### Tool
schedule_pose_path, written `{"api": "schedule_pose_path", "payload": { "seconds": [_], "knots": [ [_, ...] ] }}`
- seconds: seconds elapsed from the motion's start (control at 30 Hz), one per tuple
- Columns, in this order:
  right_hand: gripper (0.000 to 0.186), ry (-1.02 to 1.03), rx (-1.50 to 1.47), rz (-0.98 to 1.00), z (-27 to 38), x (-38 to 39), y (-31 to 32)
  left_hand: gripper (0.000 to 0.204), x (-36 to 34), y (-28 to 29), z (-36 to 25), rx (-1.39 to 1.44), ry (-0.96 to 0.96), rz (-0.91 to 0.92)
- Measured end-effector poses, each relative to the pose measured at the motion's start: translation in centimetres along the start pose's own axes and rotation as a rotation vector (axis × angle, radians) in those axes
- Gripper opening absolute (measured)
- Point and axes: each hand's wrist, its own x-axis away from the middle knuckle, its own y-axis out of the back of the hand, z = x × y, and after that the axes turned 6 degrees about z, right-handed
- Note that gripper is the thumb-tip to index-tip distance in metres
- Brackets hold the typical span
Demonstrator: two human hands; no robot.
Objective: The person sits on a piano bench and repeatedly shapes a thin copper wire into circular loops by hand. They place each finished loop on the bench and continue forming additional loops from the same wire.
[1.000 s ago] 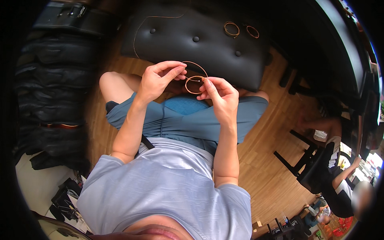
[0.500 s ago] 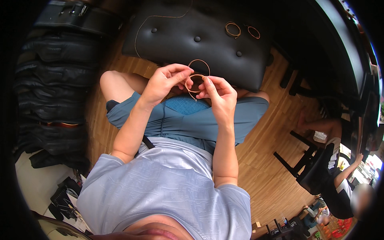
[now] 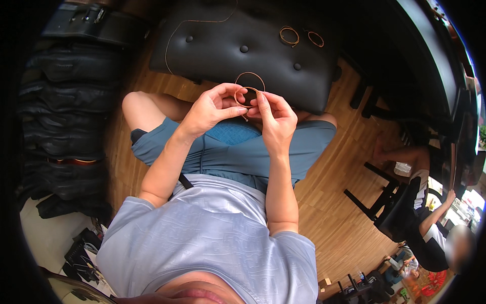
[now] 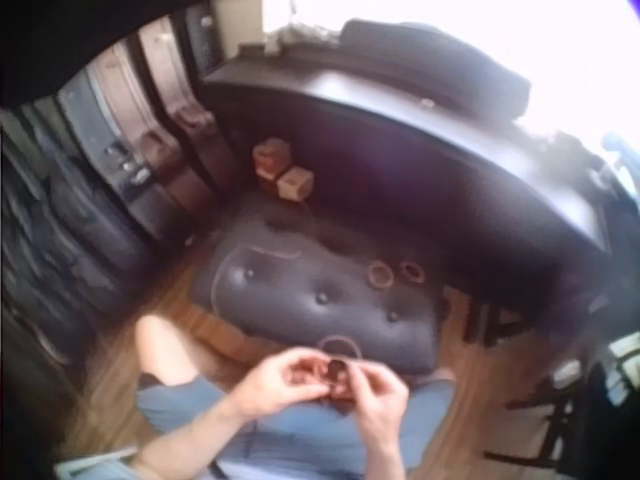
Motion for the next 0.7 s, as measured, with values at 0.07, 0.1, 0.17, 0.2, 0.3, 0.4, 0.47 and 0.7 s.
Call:
{"api": "schedule_pose_path", "payload": {
  "seconds": [0.07, 0.1, 0.17, 0.2, 0.3, 0.4, 0.47, 0.7],
  "knots": [
    [0.02, 0.025, 0.018, -0.034, 0.1, -0.1, 0.2, 0.046, 0.1, 0.2, -0.2, -0.014, -0.002, 0.022],
    [0.019, 0.036, 0.029, -0.05, 0.2, -0.2, 0.5, 0.048, 0.3, 0.5, -0.3, -0.021, -0.003, 0.034],
    [0.019, 0.059, 0.051, -0.087, 0.4, -0.5, 1.2, 0.051, 0.8, 1.1, -1.0, -0.116, 0.069, 0.151],
    [0.02, 0.066, 0.052, -0.101, 0.5, -0.6, 1.5, 0.053, 0.9, 1.6, -1.4, -0.163, 0.106, 0.215],
    [0.022, 0.057, 0.048, -0.103, 0.8, -0.8, 2.5, 0.036, 1.8, 2.5, -2.4, -0.34, 0.208, 0.254],
    [0.022, 0.005, -0.014, -0.038, 0.8, -0.6, 2.9, 0.019, 1.3, 3.0, -1.3, -0.57, -0.055, 0.036],
    [0.021, -0.029, -0.102, 0.015, 0.6, -0.7, 2.7, 0.016, 0.5, 3.1, -0.3, -0.444, -0.196, -0.176],
    [0.021, -0.139, -0.18, 0.066, 0.2, -0.3, 1.0, 0.026, -0.2, 1.7, -0.1, 0.105, -0.13, -0.194]
  ]
}}
